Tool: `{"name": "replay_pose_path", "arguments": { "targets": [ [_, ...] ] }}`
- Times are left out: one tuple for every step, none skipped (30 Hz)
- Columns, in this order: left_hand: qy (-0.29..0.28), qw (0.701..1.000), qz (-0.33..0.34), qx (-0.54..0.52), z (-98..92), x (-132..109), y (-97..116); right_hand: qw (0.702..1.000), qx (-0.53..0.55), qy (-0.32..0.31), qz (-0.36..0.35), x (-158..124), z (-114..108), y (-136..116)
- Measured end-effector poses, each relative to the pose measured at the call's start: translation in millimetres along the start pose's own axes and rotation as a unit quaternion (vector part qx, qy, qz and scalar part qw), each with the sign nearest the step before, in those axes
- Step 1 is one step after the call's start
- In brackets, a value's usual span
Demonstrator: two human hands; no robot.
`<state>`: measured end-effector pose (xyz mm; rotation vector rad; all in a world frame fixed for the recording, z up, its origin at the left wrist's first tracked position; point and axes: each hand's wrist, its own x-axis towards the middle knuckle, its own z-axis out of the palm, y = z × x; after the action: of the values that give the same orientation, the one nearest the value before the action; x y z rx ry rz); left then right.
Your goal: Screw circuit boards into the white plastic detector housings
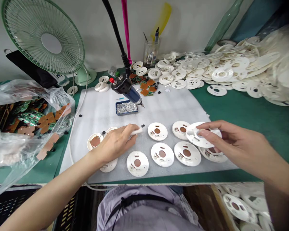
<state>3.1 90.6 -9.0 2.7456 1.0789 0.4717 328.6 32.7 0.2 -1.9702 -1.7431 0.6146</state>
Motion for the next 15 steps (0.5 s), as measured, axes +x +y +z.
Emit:
{"name": "replay_pose_path", "arguments": {
  "targets": [
    [-0.002, 1.000, 0.001, 0.003, -0.3, 0.3, 0.1, 1.000, 0.006, -0.007, 0.005, -0.1, 0.3, 0.8],
    [-0.005, 1.000, 0.002, 0.006, -0.6, 0.7, 0.5, 1.000, 0.015, -0.014, 0.014, -0.3, 0.6, 1.6],
    [-0.009, 1.000, 0.004, 0.010, -1.0, 1.1, 1.0, 0.999, 0.021, -0.020, 0.023, -0.5, 1.0, 2.4],
    [-0.012, 1.000, 0.005, 0.013, -1.5, 1.5, 1.7, 0.999, 0.021, -0.021, 0.027, -0.7, 1.4, 3.3],
    [-0.015, 1.000, 0.004, 0.016, -1.9, 1.9, 2.4, 0.999, 0.021, -0.021, 0.030, -1.0, 1.8, 4.2],
    [-0.017, 1.000, 0.005, 0.015, -2.4, 2.3, 2.9, 0.999, 0.021, -0.022, 0.031, -1.3, 2.1, 5.0],
    [-0.019, 1.000, 0.006, 0.011, -2.7, 2.7, 3.2, 0.999, 0.021, -0.024, 0.032, -1.5, 2.5, 5.6],
    [-0.019, 1.000, 0.010, 0.007, -2.7, 2.8, 3.3, 0.999, 0.023, -0.020, 0.032, -1.6, 2.7, 5.8],
    [-0.016, 1.000, 0.014, 0.005, -2.3, 2.7, 3.3, 0.999, 0.026, -0.017, 0.032, -1.5, 3.0, 5.6],
    [-0.009, 1.000, 0.022, 0.008, -1.6, 2.2, 3.1, 0.999, 0.029, -0.013, 0.030, -1.2, 3.3, 4.9],
    [0.001, 0.999, 0.034, 0.015, -0.5, 1.4, 3.0, 0.999, 0.031, -0.010, 0.026, -0.8, 3.5, 3.9],
    [0.010, 0.998, 0.048, 0.027, 0.6, 0.2, 3.2, 0.999, 0.033, -0.008, 0.021, -0.4, 3.6, 2.6],
    [0.014, 0.997, 0.064, 0.040, 1.5, -1.2, 3.8, 0.999, 0.034, -0.006, 0.017, -0.2, 3.6, 1.3],
    [0.009, 0.995, 0.080, 0.052, 1.8, -2.6, 5.0, 0.999, 0.035, -0.005, 0.014, -0.3, 3.4, 0.4],
    [-0.003, 0.994, 0.093, 0.061, 1.2, -3.8, 6.6, 0.999, 0.036, -0.005, 0.014, -0.7, 2.9, 0.1]
  ]
}}
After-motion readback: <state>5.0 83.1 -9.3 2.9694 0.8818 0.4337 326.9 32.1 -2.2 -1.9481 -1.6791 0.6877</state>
